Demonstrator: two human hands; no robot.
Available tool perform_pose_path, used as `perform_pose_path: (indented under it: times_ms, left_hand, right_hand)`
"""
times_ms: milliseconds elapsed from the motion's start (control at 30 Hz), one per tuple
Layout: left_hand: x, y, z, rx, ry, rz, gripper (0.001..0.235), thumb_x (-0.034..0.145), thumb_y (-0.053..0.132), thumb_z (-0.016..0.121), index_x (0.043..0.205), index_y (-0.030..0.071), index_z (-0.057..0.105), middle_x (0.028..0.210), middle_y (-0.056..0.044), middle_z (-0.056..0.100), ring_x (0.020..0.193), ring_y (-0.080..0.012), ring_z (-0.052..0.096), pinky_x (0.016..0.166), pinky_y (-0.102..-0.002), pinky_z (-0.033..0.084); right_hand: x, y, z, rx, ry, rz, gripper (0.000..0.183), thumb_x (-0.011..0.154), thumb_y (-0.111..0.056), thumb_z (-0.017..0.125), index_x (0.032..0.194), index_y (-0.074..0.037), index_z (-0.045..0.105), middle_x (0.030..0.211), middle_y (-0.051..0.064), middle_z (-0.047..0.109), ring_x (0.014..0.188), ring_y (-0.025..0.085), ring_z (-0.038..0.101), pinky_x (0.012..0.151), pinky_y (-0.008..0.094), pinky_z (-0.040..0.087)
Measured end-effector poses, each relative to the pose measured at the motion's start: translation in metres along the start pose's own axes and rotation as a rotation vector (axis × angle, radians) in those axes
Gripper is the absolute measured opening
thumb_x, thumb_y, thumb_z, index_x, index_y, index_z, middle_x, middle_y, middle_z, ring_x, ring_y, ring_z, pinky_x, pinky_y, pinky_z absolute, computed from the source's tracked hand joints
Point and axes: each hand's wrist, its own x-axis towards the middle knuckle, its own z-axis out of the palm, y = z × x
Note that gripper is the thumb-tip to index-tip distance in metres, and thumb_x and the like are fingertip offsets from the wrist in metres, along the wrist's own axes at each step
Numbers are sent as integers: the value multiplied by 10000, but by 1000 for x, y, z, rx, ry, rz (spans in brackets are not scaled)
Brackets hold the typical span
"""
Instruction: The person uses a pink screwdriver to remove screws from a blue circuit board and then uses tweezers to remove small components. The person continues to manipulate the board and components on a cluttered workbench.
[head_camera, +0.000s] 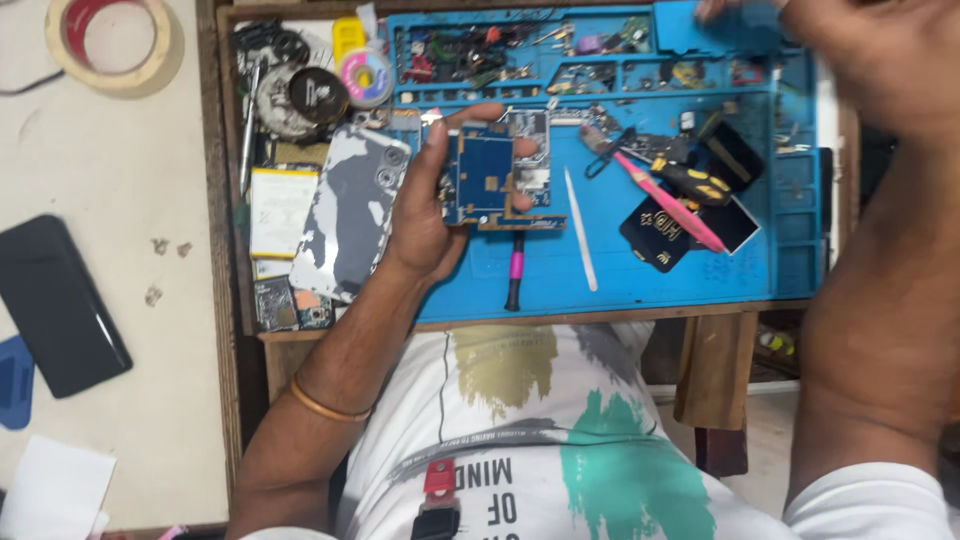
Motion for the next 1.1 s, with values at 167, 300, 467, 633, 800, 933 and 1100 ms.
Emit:
perform_pose_path:
  times_ms: [167, 300, 467, 633, 800, 933, 1100]
  left_hand:
    - [1, 2, 2, 35, 4, 15, 606, 1127, 525, 342, 1491, 60, 479, 1254, -237, 696, 912, -277, 760, 803, -398, 674]
    - [0, 2, 1, 20, 23, -6, 608, 1114, 528, 350, 1483, 60, 473, 1253, -232, 693, 910, -276, 761, 800, -403, 674]
    - [2, 5, 3, 41, 13, 0, 618, 1114, 534, 357, 1484, 54, 479, 1248, -237, 698, 908, -275, 763, 800, -394, 678]
    - [1, 1, 1, 29, 14, 31, 607, 1120, 520, 347, 1487, 54, 473, 1240, -238, 695, 923, -277, 767, 792, -387, 688]
    - [2, 2, 0, 69, 95, 93, 604, 1115, 514, 358, 1488, 51, 462, 1233, -233, 699, 909, -275, 770, 788, -380, 684]
    - [1, 3, 1, 107, 136, 109, 612, 1108, 519, 356, 1488, 52, 463, 1221, -230, 706, 897, -264, 772, 769, -369, 686]
    - [2, 4, 1, 110, 143, 92, 601, 1112, 512, 349, 1486, 55, 463, 1217, -226, 705, 898, -260, 773, 776, -374, 694]
  right_hand:
    - [0, 29, 7, -12, -32, 54, 123, 956, -102, 740, 1063, -44, 760, 957, 78, 725, 871, 205, 711, 774, 363, 556]
    - [-35, 91, 42, 1, -78, 131, 129, 967, -99, 727, 1081, -51, 763, 967, 82, 725, 882, 221, 707, 776, 377, 554]
    - [-117, 180, 99, 30, -145, 303, 140, 982, -96, 712, 1104, -59, 768, 980, 88, 724, 897, 242, 702, 779, 396, 550]
    - [-169, 191, 119, 19, -230, 411, 154, 996, -93, 696, 1127, -67, 773, 992, 93, 724, 911, 262, 697, 782, 414, 547]
    - [-78, 137, 59, -47, -212, 181, 171, 1011, -90, 681, 1151, -75, 778, 1005, 98, 723, 926, 283, 692, 784, 432, 543]
    - [17, 57, 36, -231, -134, -125, 185, 1023, -87, 668, 1169, -82, 782, 1015, 103, 722, 937, 299, 688, 787, 447, 541]
    - [41, -9, 73, -550, -9, -325, 209, 955, -75, 668, 1131, -114, 773, 1125, 105, 692, 1116, 337, 633, 911, 501, 459]
